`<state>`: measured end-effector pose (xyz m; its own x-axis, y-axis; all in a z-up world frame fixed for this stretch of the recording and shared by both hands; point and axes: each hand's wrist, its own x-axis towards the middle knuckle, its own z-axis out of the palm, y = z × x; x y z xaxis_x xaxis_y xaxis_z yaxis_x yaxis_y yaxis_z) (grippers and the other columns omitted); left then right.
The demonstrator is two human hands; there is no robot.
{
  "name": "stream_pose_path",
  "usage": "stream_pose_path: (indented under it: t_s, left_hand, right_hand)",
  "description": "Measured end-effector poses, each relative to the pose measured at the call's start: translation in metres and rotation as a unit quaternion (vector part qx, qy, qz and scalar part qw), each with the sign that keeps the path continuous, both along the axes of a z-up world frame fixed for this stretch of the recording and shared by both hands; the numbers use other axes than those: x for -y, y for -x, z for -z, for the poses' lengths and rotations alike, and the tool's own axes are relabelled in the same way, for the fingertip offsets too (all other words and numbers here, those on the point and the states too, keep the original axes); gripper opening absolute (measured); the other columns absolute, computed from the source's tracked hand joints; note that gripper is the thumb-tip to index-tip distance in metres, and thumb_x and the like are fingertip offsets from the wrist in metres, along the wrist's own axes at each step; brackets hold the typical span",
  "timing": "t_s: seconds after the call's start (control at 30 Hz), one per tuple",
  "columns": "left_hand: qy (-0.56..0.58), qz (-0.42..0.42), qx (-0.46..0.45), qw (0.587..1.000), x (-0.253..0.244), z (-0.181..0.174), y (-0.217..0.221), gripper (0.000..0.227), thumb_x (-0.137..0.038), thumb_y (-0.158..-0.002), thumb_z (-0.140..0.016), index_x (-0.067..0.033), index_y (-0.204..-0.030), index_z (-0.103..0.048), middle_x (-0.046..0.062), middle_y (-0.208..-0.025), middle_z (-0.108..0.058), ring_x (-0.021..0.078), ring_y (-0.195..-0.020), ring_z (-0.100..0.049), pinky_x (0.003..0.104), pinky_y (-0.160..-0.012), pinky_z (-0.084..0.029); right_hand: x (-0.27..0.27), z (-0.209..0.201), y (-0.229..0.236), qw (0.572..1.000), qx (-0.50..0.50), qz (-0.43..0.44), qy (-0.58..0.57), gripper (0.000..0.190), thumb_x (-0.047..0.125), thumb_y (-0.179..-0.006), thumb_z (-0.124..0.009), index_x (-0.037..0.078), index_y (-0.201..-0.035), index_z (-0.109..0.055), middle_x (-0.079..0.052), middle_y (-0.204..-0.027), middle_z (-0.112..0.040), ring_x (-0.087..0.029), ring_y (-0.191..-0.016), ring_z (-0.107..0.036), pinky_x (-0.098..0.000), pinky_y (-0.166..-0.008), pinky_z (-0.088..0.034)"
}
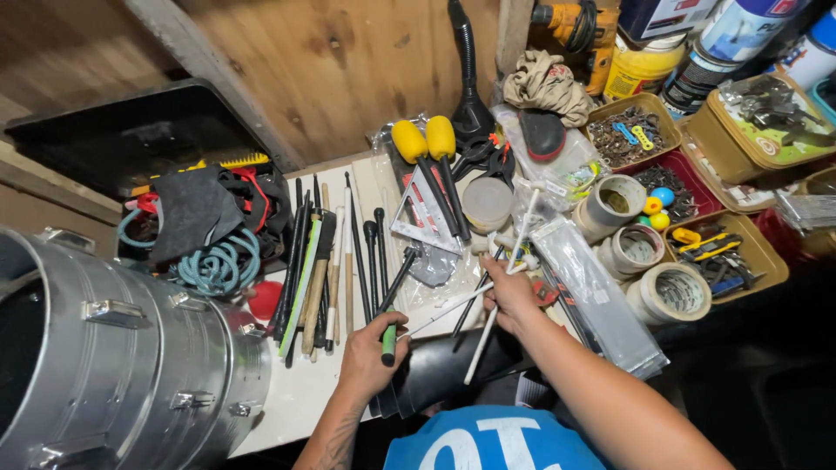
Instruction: The person assembles white drumsticks by inserting white plastic connectors into the ends of the sticks. They then use a green marker to mark the sticks and compare them with other black drumsticks on the table.
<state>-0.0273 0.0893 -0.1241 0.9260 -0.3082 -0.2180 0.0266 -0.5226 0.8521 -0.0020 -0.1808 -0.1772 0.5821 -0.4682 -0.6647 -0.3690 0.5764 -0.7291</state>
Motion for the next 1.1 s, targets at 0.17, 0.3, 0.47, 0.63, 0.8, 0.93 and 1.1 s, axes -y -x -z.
stream_pose_path:
  t_s: [0.17,0.3,0.47,0.63,0.8,0.93,1.1]
  left_hand:
    - [0.015,0.001,0.042,0.999,-0.005,0.014,-0.003,0.025,-0.019,-0.084,-0.074,-0.0216,-0.109,-0.076,0.002,-0.094,-0.082,0.0160,-0.079,-0.076,0.028,-0.076,-0.059]
    - [0.002,0.000,0.036,0.999,-0.006,0.018,-0.003,0.026,-0.021,-0.083,-0.072,-0.0236,-0.109,-0.074,0.000,-0.092,-0.082,0.0162,-0.077,-0.075,0.029,-0.076,-0.058]
    - [0.021,-0.001,0.034,0.999,-0.007,0.022,-0.002,0.026,-0.019,-0.083,-0.074,-0.0220,-0.109,-0.075,0.002,-0.100,-0.083,0.0173,-0.088,-0.079,0.029,-0.082,-0.060]
    - [-0.024,-0.062,-0.010,0.998,-0.011,0.012,-0.005,0.030,-0.028,-0.078,-0.075,-0.0290,-0.108,-0.077,-0.001,-0.098,-0.085,0.0140,-0.095,-0.080,0.028,-0.089,-0.059]
    - [0.028,-0.100,-0.012,0.994,-0.013,0.004,-0.003,0.029,-0.021,-0.081,-0.077,-0.0230,-0.110,-0.077,0.002,-0.099,-0.084,0.0148,-0.093,-0.079,0.031,-0.088,-0.061]
    - [0.065,-0.177,-0.052,0.981,-0.002,-0.002,-0.002,0.029,-0.022,-0.084,-0.074,-0.0161,-0.113,-0.076,0.005,-0.100,-0.082,0.0166,-0.091,-0.077,0.032,-0.086,-0.062]
    - [0.198,-0.236,-0.137,0.941,0.040,-0.024,0.005,0.030,-0.007,-0.087,-0.073,-0.0111,-0.117,-0.070,0.013,-0.101,-0.079,0.0248,-0.082,-0.079,0.039,-0.068,-0.065]
  right_hand:
    - [-0.009,0.016,-0.008,1.000,0.009,0.009,-0.018,0.028,0.036,-0.091,-0.078,0.019,-0.084,-0.057,0.003,-0.058,-0.038,-0.008,-0.039,-0.027,-0.0262,-0.031,-0.019]
    - [-0.007,0.015,0.000,0.998,-0.020,-0.045,-0.037,0.044,0.059,-0.088,-0.072,0.020,-0.080,-0.053,0.003,-0.054,-0.040,-0.007,-0.037,-0.031,-0.0257,-0.032,-0.020]
    - [-0.001,0.006,0.010,0.991,-0.037,-0.089,-0.091,0.066,0.079,-0.073,-0.065,0.019,-0.099,-0.055,0.001,-0.066,-0.042,-0.007,-0.045,-0.029,-0.0228,-0.039,-0.020]
    - [0.004,0.005,0.016,0.977,0.057,-0.174,-0.112,0.053,0.068,-0.090,-0.061,0.018,-0.082,-0.042,0.002,-0.054,-0.040,-0.007,-0.037,-0.029,-0.0232,-0.035,-0.018]
    - [0.014,0.011,0.024,0.992,-0.027,-0.117,-0.047,0.056,0.068,-0.091,-0.056,0.014,-0.107,-0.052,0.000,-0.066,-0.041,-0.006,-0.041,-0.026,-0.0234,-0.036,-0.018]
    - [0.033,0.051,0.025,0.998,0.019,-0.058,0.016,0.031,0.036,-0.109,-0.039,0.011,-0.111,-0.057,-0.006,-0.073,-0.042,-0.009,-0.040,-0.023,-0.0265,-0.034,-0.020]
    - [0.023,-0.015,0.024,0.994,0.101,-0.019,-0.033,0.025,0.026,-0.107,-0.049,0.006,-0.117,-0.060,-0.009,-0.078,-0.052,-0.020,-0.060,-0.049,-0.0316,-0.054,-0.042]
